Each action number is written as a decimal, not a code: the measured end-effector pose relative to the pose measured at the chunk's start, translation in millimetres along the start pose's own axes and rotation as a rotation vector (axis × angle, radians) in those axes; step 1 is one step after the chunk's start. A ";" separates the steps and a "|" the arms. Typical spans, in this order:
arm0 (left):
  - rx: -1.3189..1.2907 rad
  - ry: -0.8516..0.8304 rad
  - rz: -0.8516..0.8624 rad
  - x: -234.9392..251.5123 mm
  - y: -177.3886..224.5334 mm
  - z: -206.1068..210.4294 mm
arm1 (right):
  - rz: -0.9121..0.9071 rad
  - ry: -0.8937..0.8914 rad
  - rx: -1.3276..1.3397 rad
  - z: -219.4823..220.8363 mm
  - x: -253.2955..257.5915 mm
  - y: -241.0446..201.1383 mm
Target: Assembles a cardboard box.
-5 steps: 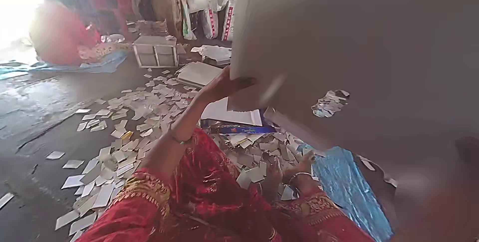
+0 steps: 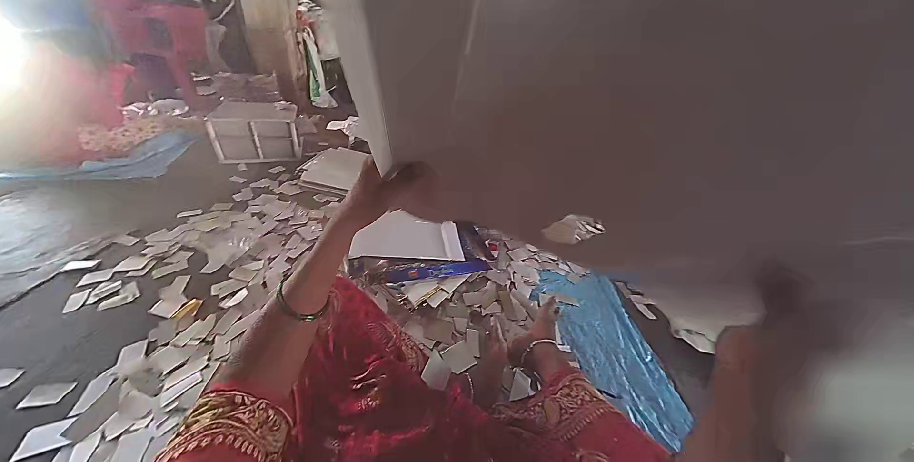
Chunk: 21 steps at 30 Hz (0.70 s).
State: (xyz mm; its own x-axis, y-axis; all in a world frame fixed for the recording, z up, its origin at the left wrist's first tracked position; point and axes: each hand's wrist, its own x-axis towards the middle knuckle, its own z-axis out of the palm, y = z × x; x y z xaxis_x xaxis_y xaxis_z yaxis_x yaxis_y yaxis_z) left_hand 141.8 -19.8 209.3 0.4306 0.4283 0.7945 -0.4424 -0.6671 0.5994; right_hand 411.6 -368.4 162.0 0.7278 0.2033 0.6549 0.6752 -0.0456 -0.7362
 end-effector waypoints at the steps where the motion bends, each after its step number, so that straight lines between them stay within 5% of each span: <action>1: -0.007 -0.008 -0.082 1.3 -12.4 0.9 | -0.104 0.033 0.150 2.1 7.1 33.9; 3: -0.026 -0.072 -0.342 3.9 -41.5 2.8 | 0.140 0.067 0.201 19.5 13.3 49.0; 6: -0.016 -0.159 -0.708 -5.4 -89.3 -5.0 | 0.429 -0.154 0.108 45.3 4.4 83.1; 10: 0.077 -0.111 -1.002 -20.5 -117.3 -28.3 | 0.388 -0.407 0.161 56.1 -0.2 97.3; 15: 0.040 -0.039 -1.069 -21.2 -138.5 -54.2 | 0.510 -0.591 0.332 72.0 -2.9 101.6; 21: 0.027 0.026 -1.069 -32.9 -177.2 -64.4 | 0.702 -0.501 0.368 118.4 -20.4 112.7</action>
State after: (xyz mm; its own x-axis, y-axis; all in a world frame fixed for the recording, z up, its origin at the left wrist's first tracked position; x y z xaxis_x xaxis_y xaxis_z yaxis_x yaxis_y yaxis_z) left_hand 155.3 123.5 83.3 0.5675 0.8115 -0.1395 0.1724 0.0486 0.9838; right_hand 458.7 -261.9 45.5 0.7604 0.6478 -0.0465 -0.0416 -0.0228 -0.9989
